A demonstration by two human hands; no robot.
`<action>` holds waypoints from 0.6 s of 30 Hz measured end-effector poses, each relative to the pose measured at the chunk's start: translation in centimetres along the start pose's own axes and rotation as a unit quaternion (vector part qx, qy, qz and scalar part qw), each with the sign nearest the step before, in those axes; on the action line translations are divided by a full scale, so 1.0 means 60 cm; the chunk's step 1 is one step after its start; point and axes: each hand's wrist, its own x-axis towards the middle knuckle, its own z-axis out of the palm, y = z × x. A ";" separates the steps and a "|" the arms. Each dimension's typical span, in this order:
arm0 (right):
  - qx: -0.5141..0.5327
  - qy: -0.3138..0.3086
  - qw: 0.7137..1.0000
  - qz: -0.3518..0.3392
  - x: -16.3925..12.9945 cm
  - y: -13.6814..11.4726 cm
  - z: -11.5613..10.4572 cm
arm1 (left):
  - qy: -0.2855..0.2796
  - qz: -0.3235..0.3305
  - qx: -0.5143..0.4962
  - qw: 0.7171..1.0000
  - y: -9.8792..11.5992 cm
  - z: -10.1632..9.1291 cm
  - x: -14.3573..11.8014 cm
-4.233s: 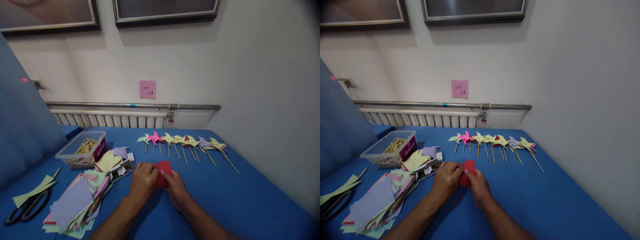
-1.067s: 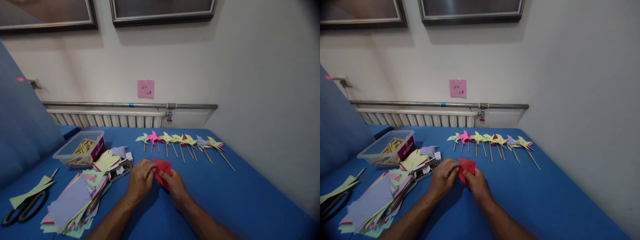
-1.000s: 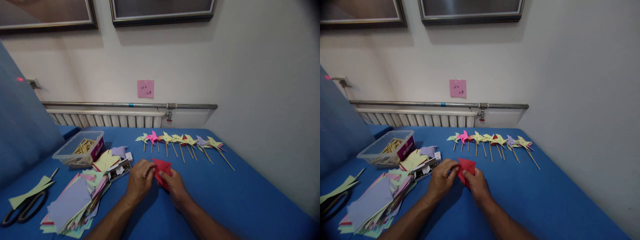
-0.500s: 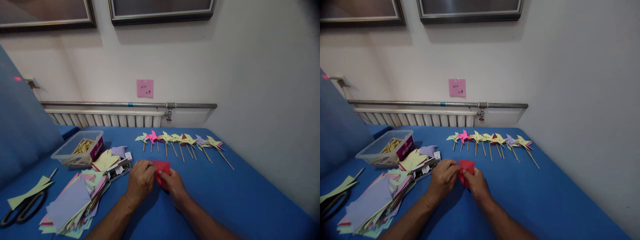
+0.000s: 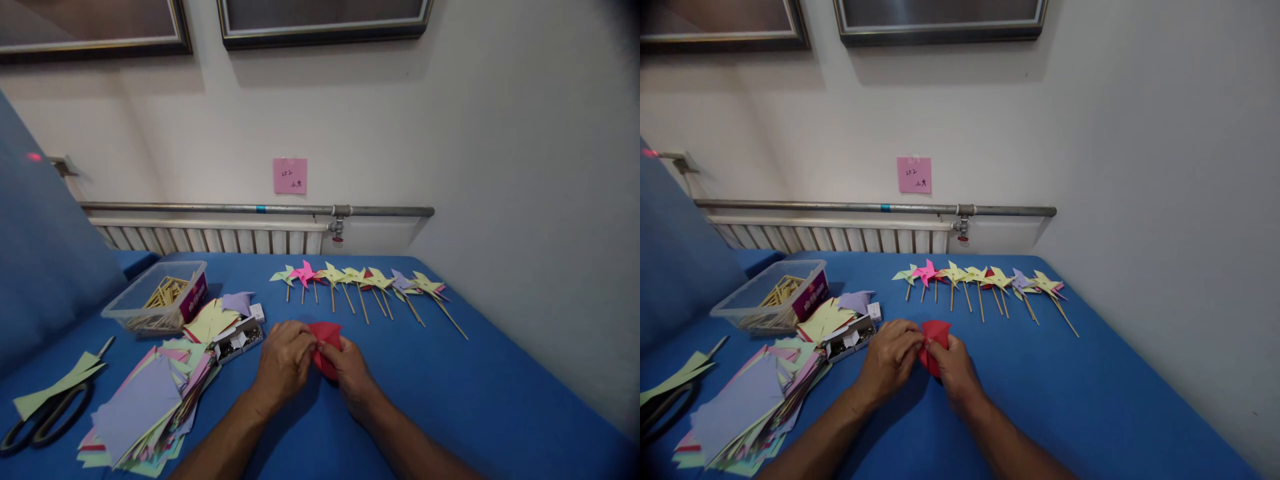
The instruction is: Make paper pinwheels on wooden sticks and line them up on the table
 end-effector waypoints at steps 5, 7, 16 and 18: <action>0.080 -0.012 0.997 0.011 -0.004 -0.004 0.002 | 0.006 0.004 -0.014 1.000 -0.002 0.000 0.001; 0.093 -0.023 0.995 0.011 -0.006 -0.009 0.005 | 0.005 0.009 -0.012 1.000 0.000 -0.002 0.002; 0.097 -0.043 0.994 0.006 -0.011 -0.024 0.005 | 0.006 0.065 0.055 0.996 0.009 -0.014 0.008; 0.110 -0.042 0.993 0.009 -0.010 -0.024 0.005 | 0.007 0.070 0.061 0.996 0.009 -0.012 0.007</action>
